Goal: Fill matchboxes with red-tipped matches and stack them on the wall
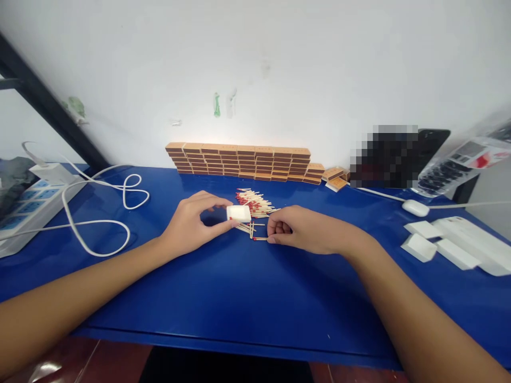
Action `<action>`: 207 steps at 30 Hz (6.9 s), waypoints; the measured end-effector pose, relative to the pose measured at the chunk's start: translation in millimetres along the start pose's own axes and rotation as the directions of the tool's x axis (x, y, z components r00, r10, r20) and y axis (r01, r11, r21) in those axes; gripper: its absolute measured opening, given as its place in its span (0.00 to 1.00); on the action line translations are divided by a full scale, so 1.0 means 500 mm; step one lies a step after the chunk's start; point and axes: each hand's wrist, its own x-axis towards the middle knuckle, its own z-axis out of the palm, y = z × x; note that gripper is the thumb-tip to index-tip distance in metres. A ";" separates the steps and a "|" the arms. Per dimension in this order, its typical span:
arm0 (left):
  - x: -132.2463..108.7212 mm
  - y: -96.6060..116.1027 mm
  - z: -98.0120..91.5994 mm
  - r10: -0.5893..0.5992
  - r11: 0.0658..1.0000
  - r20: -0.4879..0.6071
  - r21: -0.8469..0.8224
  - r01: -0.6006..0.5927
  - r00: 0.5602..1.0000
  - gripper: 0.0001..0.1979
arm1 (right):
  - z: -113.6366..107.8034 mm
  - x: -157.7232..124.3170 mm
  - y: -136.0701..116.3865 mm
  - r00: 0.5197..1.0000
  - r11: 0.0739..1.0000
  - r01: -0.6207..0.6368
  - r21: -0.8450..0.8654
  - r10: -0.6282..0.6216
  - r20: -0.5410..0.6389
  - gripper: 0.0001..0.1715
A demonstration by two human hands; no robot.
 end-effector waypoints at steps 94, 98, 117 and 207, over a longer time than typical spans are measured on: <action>0.005 0.006 0.002 -0.071 0.997 -0.058 -0.004 0.071 0.996 0.13 | 0.077 0.055 -0.016 0.878 0.984 0.140 -0.108 -0.174 -0.445 0.16; 0.004 0.008 0.002 -0.060 0.998 -0.076 -0.007 0.060 0.995 0.14 | 0.073 0.055 -0.014 0.862 0.977 0.163 -0.140 -0.210 -0.462 0.14; 0.005 -0.007 0.002 -0.093 0.996 -0.038 0.007 0.093 0.995 0.16 | 0.040 0.035 0.017 0.835 0.974 0.081 -0.210 -0.181 -0.520 0.11; 0.005 -0.003 0.002 -0.131 0.990 -0.019 -0.047 0.130 0.991 0.16 | 0.062 0.038 -0.003 0.915 0.959 0.221 -0.176 -0.266 -0.304 0.13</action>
